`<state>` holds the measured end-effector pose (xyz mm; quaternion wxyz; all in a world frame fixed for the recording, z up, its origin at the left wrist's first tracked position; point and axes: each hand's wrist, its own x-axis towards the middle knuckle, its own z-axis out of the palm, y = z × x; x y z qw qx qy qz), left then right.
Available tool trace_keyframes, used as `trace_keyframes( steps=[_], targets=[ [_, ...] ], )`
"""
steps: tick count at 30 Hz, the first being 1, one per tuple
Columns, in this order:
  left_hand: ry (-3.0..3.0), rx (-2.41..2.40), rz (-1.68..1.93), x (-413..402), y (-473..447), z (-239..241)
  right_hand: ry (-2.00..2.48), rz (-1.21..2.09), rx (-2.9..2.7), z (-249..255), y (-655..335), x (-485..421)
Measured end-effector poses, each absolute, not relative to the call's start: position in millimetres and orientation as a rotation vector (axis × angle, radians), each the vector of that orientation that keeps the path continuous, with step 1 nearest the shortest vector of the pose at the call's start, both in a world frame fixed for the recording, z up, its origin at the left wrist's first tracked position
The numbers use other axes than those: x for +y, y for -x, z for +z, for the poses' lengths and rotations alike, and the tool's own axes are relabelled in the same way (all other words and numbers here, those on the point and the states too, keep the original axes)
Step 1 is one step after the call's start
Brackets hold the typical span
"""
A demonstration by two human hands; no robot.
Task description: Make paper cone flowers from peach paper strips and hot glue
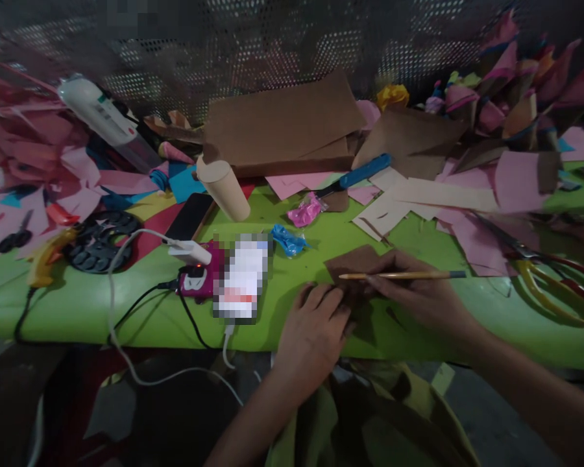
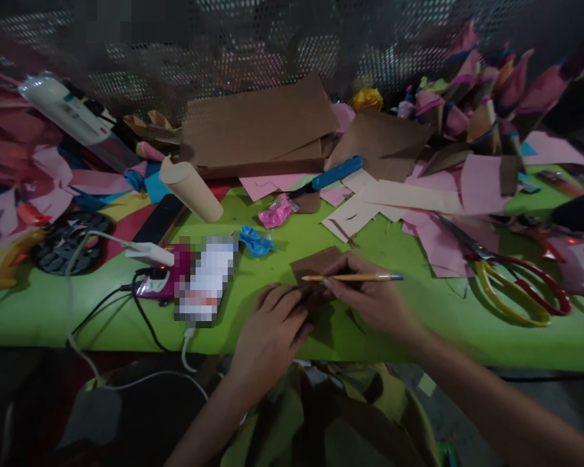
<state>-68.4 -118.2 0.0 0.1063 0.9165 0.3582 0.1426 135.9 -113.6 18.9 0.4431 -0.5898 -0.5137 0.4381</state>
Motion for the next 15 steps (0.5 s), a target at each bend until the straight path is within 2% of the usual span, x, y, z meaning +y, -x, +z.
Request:
trace_keyframes(
  steps=[15],
  targets=[
    [-2.708, 1.050, 0.467, -118.1, 68.4, -1.7, 1.473, 0.961, -1.470, 11.4, -137.8, -111.9]
  ],
)
